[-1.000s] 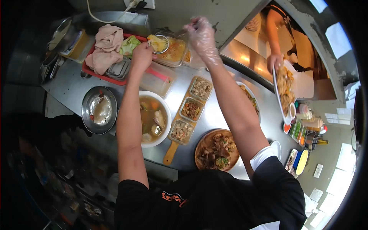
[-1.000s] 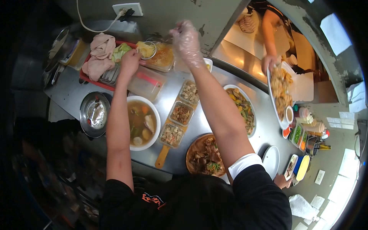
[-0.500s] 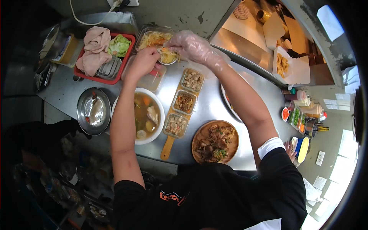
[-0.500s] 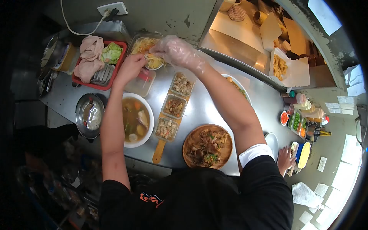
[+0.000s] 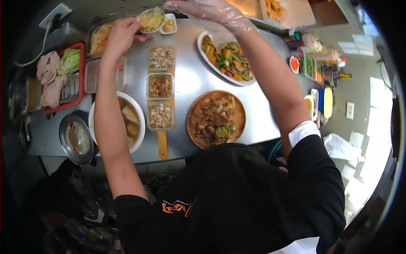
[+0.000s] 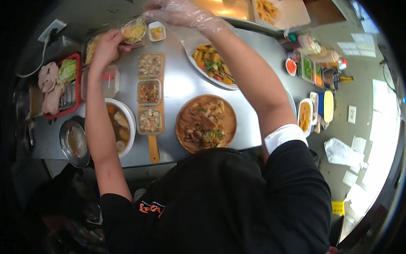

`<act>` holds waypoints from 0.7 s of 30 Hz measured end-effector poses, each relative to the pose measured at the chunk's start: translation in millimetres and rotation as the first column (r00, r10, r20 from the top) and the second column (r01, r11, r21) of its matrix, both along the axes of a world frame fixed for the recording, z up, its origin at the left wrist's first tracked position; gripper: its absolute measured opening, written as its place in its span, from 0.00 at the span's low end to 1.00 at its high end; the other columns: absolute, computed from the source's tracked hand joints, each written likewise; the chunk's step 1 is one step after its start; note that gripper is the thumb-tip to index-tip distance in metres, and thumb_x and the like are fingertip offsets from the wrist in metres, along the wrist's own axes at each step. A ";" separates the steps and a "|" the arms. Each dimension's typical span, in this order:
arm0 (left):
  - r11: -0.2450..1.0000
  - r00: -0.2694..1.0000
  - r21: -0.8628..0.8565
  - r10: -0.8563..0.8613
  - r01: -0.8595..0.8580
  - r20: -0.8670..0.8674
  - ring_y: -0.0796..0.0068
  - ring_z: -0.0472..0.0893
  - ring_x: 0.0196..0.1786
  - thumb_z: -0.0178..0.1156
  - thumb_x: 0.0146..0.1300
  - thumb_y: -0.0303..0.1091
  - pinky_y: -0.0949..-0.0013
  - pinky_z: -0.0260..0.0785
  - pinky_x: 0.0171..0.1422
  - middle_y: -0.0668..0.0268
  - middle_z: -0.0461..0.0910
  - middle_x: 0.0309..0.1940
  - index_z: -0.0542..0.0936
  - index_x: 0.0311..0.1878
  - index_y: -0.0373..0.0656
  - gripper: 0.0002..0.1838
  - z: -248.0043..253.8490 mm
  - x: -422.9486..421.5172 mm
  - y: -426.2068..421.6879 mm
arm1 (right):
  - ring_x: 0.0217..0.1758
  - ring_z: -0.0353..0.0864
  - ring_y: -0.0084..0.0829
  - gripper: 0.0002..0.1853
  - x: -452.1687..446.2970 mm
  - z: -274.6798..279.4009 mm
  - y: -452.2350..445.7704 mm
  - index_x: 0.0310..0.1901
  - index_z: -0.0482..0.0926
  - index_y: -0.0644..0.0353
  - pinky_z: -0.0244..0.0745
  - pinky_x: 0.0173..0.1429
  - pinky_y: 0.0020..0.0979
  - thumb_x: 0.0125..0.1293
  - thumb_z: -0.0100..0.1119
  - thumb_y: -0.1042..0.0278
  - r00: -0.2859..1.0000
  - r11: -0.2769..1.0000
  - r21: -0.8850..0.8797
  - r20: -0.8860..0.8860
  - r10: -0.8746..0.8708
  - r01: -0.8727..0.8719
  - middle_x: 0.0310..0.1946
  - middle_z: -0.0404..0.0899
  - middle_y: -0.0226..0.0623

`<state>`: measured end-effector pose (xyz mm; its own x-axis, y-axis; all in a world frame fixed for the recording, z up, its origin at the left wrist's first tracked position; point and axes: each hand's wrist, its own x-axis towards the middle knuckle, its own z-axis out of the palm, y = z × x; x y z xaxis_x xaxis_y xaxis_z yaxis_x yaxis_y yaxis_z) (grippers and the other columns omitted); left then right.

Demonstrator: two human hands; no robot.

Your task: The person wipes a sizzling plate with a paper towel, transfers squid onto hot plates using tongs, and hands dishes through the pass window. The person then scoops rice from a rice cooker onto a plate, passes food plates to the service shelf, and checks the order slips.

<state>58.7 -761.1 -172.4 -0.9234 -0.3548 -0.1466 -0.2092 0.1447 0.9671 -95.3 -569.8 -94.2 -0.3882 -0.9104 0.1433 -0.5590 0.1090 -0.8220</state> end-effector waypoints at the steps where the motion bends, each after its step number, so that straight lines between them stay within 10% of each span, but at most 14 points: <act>1: 0.999 0.999 0.047 -0.013 0.015 -0.040 0.73 0.86 0.29 0.54 0.68 0.34 0.71 0.77 0.35 0.61 0.84 0.27 0.79 0.35 0.31 0.14 5.7 -10.8 13.1 | 0.39 0.85 0.40 0.14 -5.7 7.5 14.1 0.48 0.83 0.61 0.78 0.50 0.36 0.67 0.62 0.62 0.988 0.997 0.068 -0.152 -0.009 0.019 0.36 0.86 0.48; 8: 0.935 0.934 0.006 -0.354 0.355 -0.051 0.75 0.85 0.33 0.54 0.70 0.33 0.73 0.76 0.41 0.63 0.84 0.30 0.80 0.38 0.35 0.11 2.4 -57.7 119.7 | 0.35 0.84 0.40 0.12 -5.7 11.1 131.2 0.41 0.85 0.63 0.78 0.45 0.38 0.64 0.61 0.63 0.916 0.889 0.345 -0.365 -0.169 0.301 0.33 0.85 0.48; 12: 0.839 0.827 -0.076 -0.508 0.538 0.240 0.69 0.85 0.34 0.58 0.70 0.38 0.68 0.76 0.43 0.57 0.84 0.31 0.81 0.40 0.36 0.13 9.1 -17.0 212.6 | 0.36 0.84 0.49 0.11 44.8 -18.3 224.1 0.36 0.85 0.63 0.80 0.46 0.42 0.62 0.59 0.64 0.864 0.805 0.378 -0.403 -0.301 0.457 0.32 0.83 0.52; 14: 0.758 0.879 -0.470 -0.467 0.452 0.092 0.58 0.83 0.40 0.58 0.70 0.41 0.62 0.74 0.48 0.52 0.83 0.36 0.81 0.44 0.35 0.15 -14.2 19.6 240.1 | 0.34 0.83 0.49 0.11 77.5 -33.2 273.8 0.33 0.84 0.63 0.79 0.44 0.44 0.62 0.60 0.63 0.874 0.803 0.382 -0.361 -0.326 0.457 0.30 0.82 0.53; 21: 0.867 0.855 -0.367 -0.119 0.337 0.506 0.43 0.80 0.44 0.54 0.72 0.40 0.51 0.70 0.50 0.48 0.81 0.35 0.79 0.42 0.33 0.16 1.3 156.3 267.5 | 0.33 0.82 0.54 0.06 155.9 -111.6 358.1 0.30 0.81 0.64 0.78 0.41 0.46 0.59 0.57 0.71 0.907 0.755 0.508 -0.306 -0.290 0.414 0.26 0.81 0.53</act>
<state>214.9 -493.6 -171.1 -0.8508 -0.2690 -0.4514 -0.5119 0.6183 0.5964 60.6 -211.7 -205.7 -0.7166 -0.6591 -0.2284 -0.5306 0.7275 -0.4349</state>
